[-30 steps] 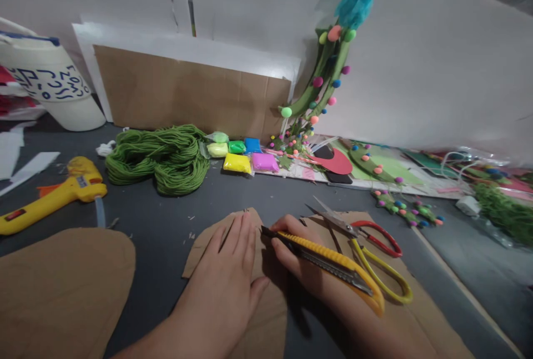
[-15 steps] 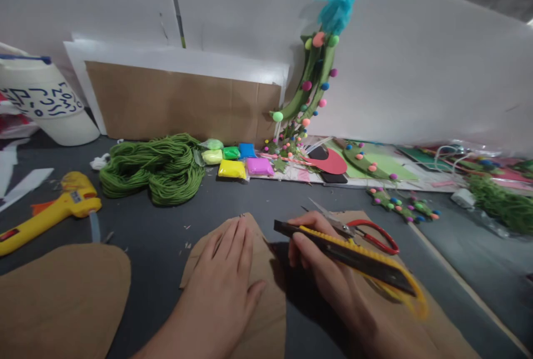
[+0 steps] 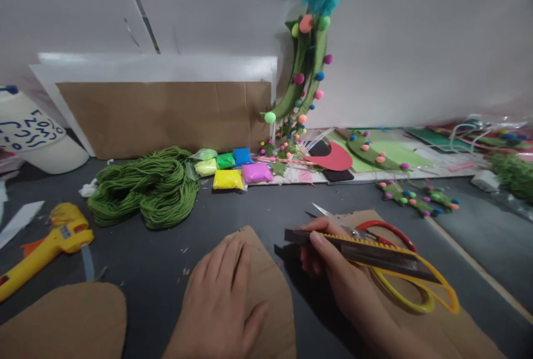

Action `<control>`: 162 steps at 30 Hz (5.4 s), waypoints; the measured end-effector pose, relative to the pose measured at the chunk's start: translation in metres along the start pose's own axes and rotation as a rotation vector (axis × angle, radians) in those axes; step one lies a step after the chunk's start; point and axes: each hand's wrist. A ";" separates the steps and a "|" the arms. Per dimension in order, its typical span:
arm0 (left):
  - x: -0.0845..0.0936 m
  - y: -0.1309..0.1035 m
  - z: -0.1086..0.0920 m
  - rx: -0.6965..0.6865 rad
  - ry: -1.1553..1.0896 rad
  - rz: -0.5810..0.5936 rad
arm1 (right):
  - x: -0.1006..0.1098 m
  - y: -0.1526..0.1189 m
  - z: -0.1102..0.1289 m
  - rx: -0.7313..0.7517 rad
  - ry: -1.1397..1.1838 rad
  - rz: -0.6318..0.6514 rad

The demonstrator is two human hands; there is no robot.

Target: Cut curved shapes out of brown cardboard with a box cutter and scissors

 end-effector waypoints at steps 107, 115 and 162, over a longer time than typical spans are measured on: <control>-0.005 -0.003 -0.028 0.118 -0.056 0.243 | -0.022 0.001 -0.010 0.331 -0.797 0.146; -0.006 -0.002 -0.028 0.130 -0.053 0.207 | -0.016 0.000 -0.006 0.336 -0.768 0.156; -0.010 0.001 -0.027 0.105 -0.034 0.206 | -0.018 0.002 -0.003 0.238 -0.705 0.203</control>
Point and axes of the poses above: each hand's wrist, its own y-axis towards the middle knuckle, its own x-axis out of the back of the hand, z = x × y, and after that the axes turned 9 degrees about -x, right-handed
